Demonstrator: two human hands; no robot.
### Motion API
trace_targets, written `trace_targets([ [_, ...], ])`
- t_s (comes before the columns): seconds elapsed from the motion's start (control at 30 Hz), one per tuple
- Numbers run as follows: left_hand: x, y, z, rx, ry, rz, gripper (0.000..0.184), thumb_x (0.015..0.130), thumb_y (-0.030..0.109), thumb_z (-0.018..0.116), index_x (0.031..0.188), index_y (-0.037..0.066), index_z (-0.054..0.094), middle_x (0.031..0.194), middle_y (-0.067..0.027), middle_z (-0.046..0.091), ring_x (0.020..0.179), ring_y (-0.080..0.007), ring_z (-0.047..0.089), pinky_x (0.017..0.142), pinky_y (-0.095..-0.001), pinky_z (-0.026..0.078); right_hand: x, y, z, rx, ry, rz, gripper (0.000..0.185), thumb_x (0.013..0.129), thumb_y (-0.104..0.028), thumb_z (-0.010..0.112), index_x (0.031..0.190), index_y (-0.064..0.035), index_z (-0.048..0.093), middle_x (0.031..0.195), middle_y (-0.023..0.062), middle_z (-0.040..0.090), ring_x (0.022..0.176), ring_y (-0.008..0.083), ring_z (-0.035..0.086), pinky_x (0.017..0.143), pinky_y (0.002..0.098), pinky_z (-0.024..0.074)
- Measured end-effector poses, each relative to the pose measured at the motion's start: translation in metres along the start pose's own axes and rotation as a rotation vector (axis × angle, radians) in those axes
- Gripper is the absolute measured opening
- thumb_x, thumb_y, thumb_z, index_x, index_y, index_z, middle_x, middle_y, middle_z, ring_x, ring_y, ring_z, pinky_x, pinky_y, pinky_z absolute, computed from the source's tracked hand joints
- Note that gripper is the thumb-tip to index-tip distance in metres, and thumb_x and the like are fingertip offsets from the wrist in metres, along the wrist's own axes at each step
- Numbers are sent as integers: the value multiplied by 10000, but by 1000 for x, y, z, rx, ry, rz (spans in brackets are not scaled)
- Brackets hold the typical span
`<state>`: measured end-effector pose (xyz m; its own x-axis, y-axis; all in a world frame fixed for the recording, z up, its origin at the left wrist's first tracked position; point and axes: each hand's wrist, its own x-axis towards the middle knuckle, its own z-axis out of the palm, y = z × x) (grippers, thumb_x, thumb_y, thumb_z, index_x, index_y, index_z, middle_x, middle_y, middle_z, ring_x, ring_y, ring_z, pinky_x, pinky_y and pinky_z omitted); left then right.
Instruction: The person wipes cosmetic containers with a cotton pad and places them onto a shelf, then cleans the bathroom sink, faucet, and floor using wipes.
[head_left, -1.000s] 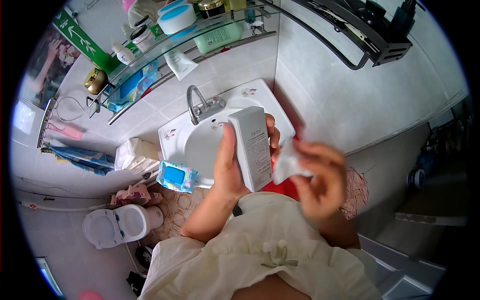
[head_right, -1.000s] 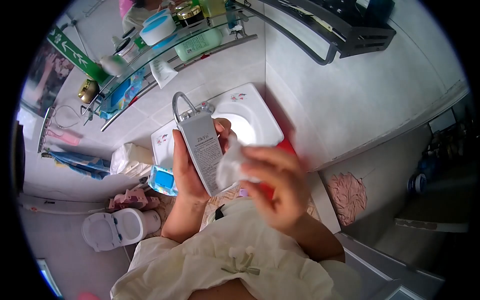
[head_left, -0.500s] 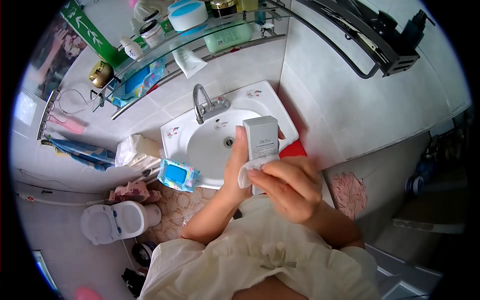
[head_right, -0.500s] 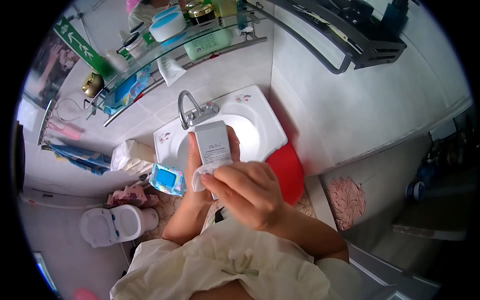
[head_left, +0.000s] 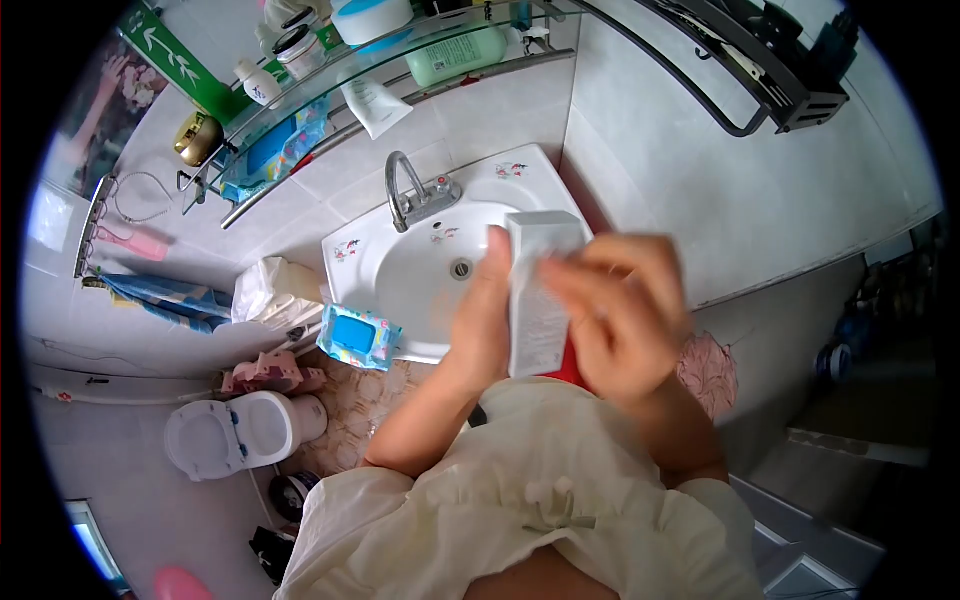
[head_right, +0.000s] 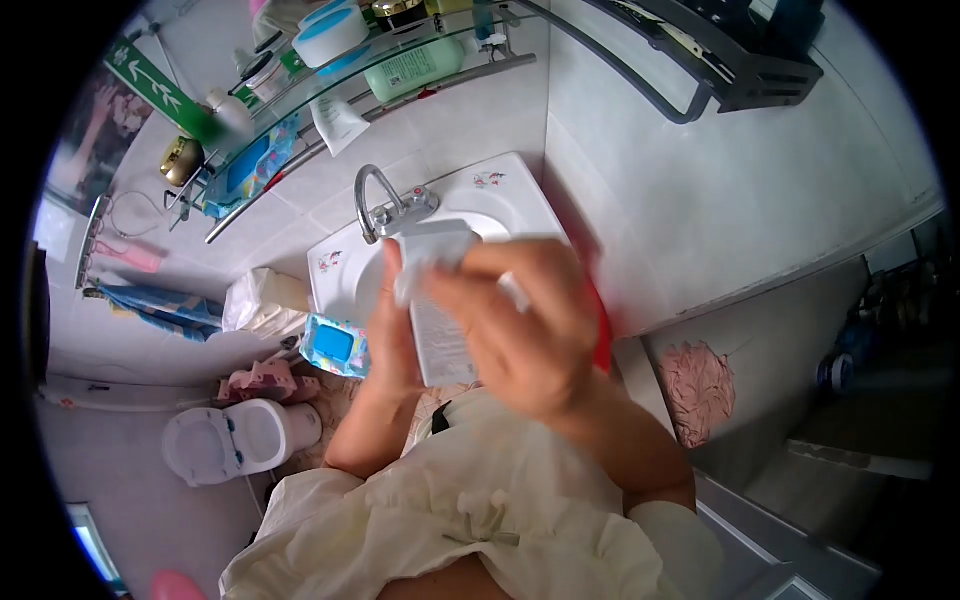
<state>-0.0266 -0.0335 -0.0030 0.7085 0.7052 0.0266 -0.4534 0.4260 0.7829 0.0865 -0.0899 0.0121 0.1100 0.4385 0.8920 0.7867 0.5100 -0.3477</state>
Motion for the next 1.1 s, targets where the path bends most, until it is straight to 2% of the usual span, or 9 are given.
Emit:
trace_targets([
  [0.17, 9, 6, 6, -156, 178, -42, 634, 914, 574, 255, 1104, 32, 524, 852, -57, 583, 760, -133, 574, 654, -264, 466, -4, -2, -4, 45, -48, 21, 199, 652, -29, 674, 850, -25, 655, 779, 62, 566, 661, 204, 535, 573, 308, 412],
  [0.23, 20, 17, -17, 11, -98, 83, 665, 904, 594, 239, 1095, 24, 526, 687, -31, 539, 565, -107, 519, 497, -247, 420, -24, -10, -2, 102, -116, 16, 202, 652, -36, 678, 851, -17, 651, 783, 63, 570, 661, 203, 539, 587, 305, 415],
  [0.27, 20, 18, -8, 65, 77, 89, 689, 899, 604, 230, 1067, 8, 533, 578, -13, 468, 436, -97, 429, 395, -237, 344, -31, -13, -2, 142, -182, 6, 203, 652, -38, 679, 852, -14, 650, 788, 62, 572, 656, 204, 539, 590, 305, 417],
  [0.43, 26, 19, -10, 22, 8, 117, 694, 902, 593, 241, 1050, -21, 527, 575, -16, 462, 428, -107, 444, 393, -221, 356, -6, -10, -22, 214, -87, 206, 155, 699, 29, 655, 852, 7, 649, 851, 94, 578, 677, 189, 551, 570, 267, 440],
  [0.63, 23, 21, 28, -175, 304, -45, 615, 922, 554, 256, 1034, 27, 552, 778, -53, 573, 607, -96, 536, 491, -200, 413, 11, -4, 6, 92, -69, 4, 213, 675, 59, 645, 885, 27, 655, 918, 114, 600, 764, 211, 572, 688, 277, 472],
  [0.67, 23, 19, 10, -91, 66, 51, 605, 920, 557, 261, 1010, 39, 561, 738, -34, 558, 575, -82, 509, 498, -201, 401, 6, -7, 11, 74, -113, -31, 234, 658, 66, 647, 890, 35, 656, 928, 117, 607, 778, 216, 574, 707, 281, 469],
  [0.77, 27, 25, -13, 17, 100, 117, 600, 920, 558, 264, 993, 42, 561, 689, -12, 526, 544, -76, 476, 471, -200, 375, -26, -24, 16, 56, -103, -148, 225, 652, 35, 658, 878, 33, 664, 928, 109, 625, 774, 232, 591, 699, 312, 484],
  [0.9, 25, 32, -17, -65, 111, 104, 612, 905, 577, 287, 1000, 30, 547, 636, 3, 469, 498, -80, 444, 426, -207, 352, -37, -13, -9, 194, -302, -11, 230, 681, 40, 626, 909, 31, 656, 941, 116, 621, 822, 239, 605, 691, 306, 491],
  [1.1, 27, 20, -13, -190, -8, 24, 656, 902, 581, 286, 1005, -22, 525, 617, -42, 471, 468, -103, 437, 408, -234, 356, -13, -11, -13, 174, 117, 329, 230, 667, 1, 663, 897, 0, 664, 901, 104, 617, 793, 245, 598, 690, 321, 482],
])
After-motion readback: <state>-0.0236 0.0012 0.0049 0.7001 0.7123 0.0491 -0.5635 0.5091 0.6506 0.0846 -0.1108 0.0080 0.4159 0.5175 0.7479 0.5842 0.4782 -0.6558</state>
